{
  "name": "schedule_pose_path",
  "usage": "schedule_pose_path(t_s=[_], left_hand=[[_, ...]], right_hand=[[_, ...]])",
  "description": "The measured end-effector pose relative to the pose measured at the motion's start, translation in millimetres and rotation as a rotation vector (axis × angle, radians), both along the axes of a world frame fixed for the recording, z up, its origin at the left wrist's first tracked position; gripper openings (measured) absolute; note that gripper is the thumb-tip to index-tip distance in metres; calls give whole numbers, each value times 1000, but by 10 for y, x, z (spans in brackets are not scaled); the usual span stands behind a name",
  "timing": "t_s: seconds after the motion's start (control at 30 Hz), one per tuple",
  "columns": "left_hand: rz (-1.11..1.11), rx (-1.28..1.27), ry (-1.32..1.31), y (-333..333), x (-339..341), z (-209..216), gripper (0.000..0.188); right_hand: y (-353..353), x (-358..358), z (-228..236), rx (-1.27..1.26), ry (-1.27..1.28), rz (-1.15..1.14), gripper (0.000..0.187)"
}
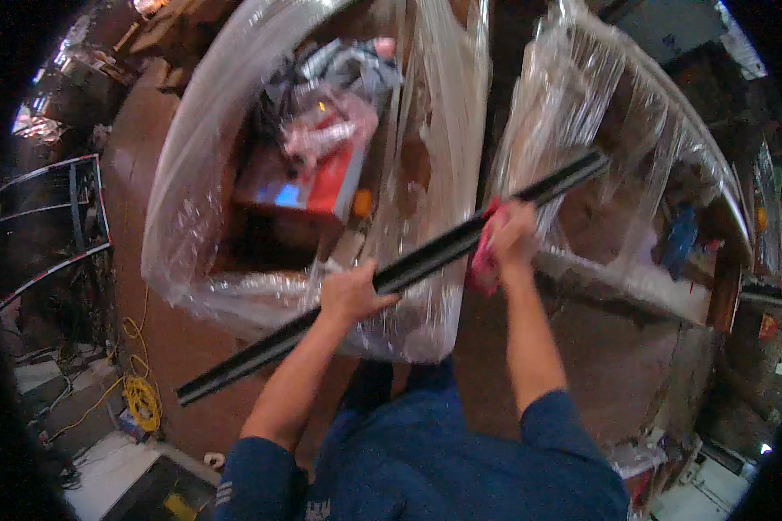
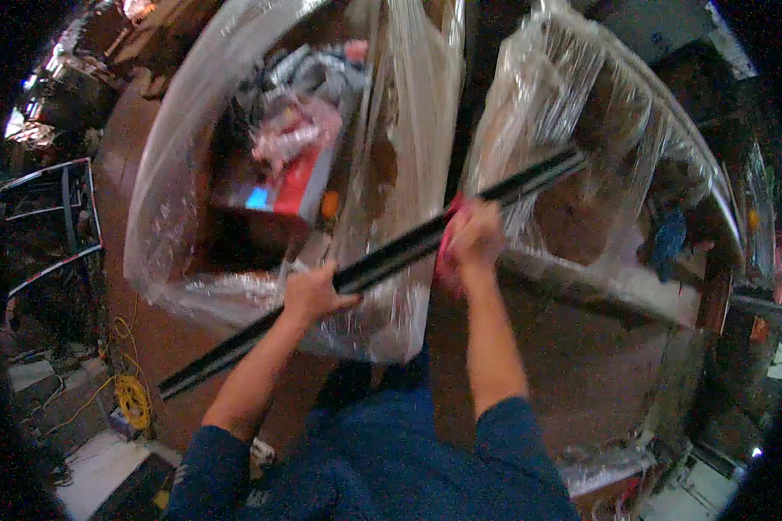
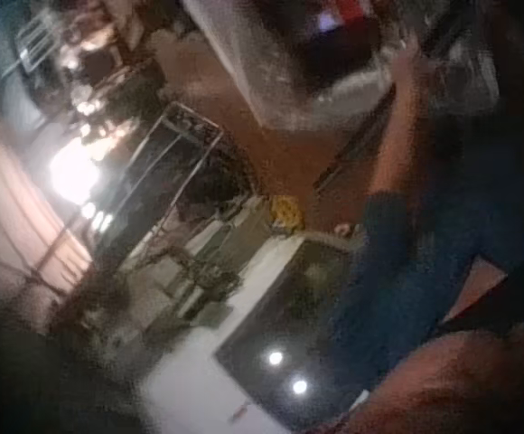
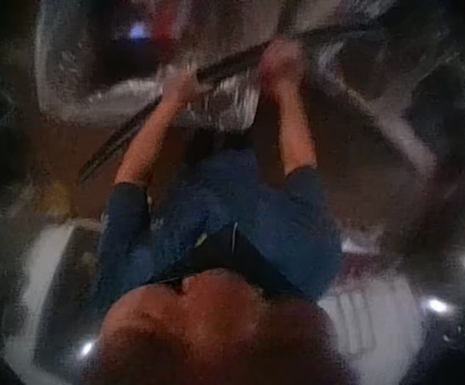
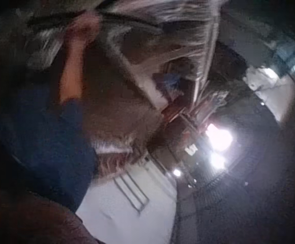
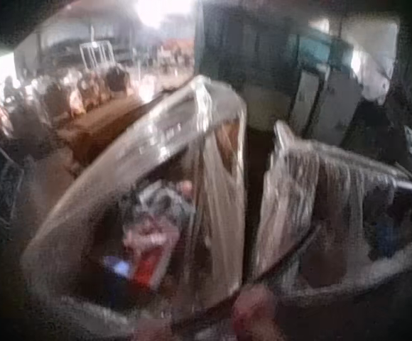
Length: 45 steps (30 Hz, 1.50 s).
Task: The person wipes a long metal profile with a pink cloth, moving along its length to clean the surface. They rotate the profile to access different sides and continue wiping until the profile appears clean, then place it aside.
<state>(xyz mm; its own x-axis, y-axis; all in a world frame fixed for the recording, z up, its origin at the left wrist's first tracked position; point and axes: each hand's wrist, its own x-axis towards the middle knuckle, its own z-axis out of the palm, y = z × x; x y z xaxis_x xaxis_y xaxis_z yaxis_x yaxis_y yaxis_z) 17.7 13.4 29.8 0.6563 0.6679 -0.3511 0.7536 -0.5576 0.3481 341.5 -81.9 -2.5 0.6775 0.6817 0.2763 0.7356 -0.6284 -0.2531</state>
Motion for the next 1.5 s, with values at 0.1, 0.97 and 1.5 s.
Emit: schedule_pose_path(t_s=[0.1,0.97,1.5], left_hand=[[-59,41,-74,21,81,0,74],[-18,224,-7,-282,133,-75,63],[-111,280,-49,-262,84,-160,65]], right_hand=[[-34,472,88,66,48,-106,21],[-452,-1071,166,51,376,431,17],[-350,2423,-310,90,145,-346,23]])
